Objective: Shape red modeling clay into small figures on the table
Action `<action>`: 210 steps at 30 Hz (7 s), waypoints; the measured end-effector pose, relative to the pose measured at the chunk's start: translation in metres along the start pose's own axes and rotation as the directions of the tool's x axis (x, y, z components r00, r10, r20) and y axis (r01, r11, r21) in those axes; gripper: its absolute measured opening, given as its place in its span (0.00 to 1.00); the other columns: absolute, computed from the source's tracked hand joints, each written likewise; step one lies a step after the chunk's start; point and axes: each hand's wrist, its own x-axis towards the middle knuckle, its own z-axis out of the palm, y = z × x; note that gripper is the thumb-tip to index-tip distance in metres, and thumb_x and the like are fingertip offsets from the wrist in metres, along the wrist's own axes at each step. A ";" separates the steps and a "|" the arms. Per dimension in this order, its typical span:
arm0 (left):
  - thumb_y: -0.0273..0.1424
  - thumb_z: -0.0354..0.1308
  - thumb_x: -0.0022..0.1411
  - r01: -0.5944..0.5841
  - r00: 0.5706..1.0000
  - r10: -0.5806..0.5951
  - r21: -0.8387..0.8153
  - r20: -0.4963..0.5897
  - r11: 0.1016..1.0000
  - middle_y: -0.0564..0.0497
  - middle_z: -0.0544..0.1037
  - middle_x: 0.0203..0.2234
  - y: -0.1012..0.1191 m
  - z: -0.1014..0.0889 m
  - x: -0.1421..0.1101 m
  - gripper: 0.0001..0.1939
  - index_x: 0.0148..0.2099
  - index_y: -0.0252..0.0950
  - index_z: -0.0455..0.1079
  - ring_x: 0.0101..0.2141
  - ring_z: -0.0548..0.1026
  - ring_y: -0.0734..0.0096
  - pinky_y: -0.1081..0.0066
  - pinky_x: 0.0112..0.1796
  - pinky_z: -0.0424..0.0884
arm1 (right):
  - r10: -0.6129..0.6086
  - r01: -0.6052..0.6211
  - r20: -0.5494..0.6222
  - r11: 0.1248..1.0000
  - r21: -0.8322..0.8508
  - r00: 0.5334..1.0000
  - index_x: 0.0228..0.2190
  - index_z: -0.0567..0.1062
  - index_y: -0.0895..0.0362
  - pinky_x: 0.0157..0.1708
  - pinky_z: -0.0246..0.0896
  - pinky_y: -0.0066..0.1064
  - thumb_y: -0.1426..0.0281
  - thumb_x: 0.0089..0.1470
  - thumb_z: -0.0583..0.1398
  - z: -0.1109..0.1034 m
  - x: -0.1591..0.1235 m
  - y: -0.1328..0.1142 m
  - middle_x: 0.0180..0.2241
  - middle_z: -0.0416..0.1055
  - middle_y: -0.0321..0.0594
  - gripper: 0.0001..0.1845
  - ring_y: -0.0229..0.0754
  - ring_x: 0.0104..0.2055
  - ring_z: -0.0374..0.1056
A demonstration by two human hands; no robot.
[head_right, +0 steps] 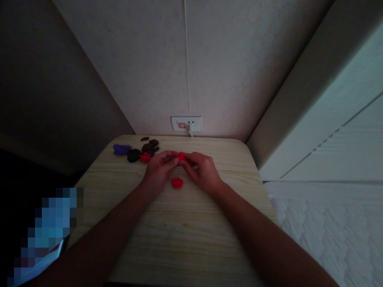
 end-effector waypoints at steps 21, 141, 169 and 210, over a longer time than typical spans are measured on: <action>0.35 0.66 0.59 -0.162 0.986 0.130 0.375 0.108 0.913 0.51 0.79 0.25 0.016 0.000 -0.009 0.08 0.36 0.35 0.78 0.27 0.76 0.70 0.70 0.32 0.72 | -0.079 0.106 0.162 0.980 -0.169 0.984 0.34 0.70 0.56 0.36 0.60 0.34 0.69 0.68 0.50 -0.002 0.001 -0.014 0.32 0.70 0.43 0.12 0.43 0.34 0.65; 0.32 0.65 0.56 -0.068 0.997 0.060 0.158 0.054 0.985 0.53 0.77 0.24 0.011 0.009 -0.008 0.07 0.34 0.34 0.74 0.25 0.71 0.75 0.73 0.30 0.68 | 0.424 -0.422 0.230 0.444 0.790 0.876 0.27 0.73 0.56 0.19 0.57 0.26 0.59 0.50 0.68 0.009 0.008 -0.015 0.22 0.68 0.34 0.15 0.34 0.20 0.61; 0.24 0.73 0.44 0.178 0.982 -0.156 -0.245 0.106 0.953 0.49 0.81 0.27 0.018 0.004 -0.007 0.13 0.36 0.31 0.79 0.28 0.77 0.74 0.72 0.34 0.71 | 0.272 -0.334 0.213 0.552 0.764 0.938 0.35 0.75 0.57 0.24 0.62 0.25 0.59 0.51 0.71 0.004 0.007 -0.009 0.27 0.75 0.36 0.17 0.33 0.24 0.67; 0.32 0.62 0.63 -0.216 0.976 0.171 0.475 0.136 0.853 0.49 0.80 0.32 0.020 -0.001 -0.014 0.06 0.39 0.35 0.78 0.32 0.75 0.68 0.71 0.36 0.69 | 0.000 -0.001 0.054 1.000 0.026 0.999 0.38 0.76 0.56 0.33 0.66 0.32 0.64 0.61 0.63 -0.009 0.001 -0.013 0.32 0.77 0.41 0.09 0.41 0.31 0.72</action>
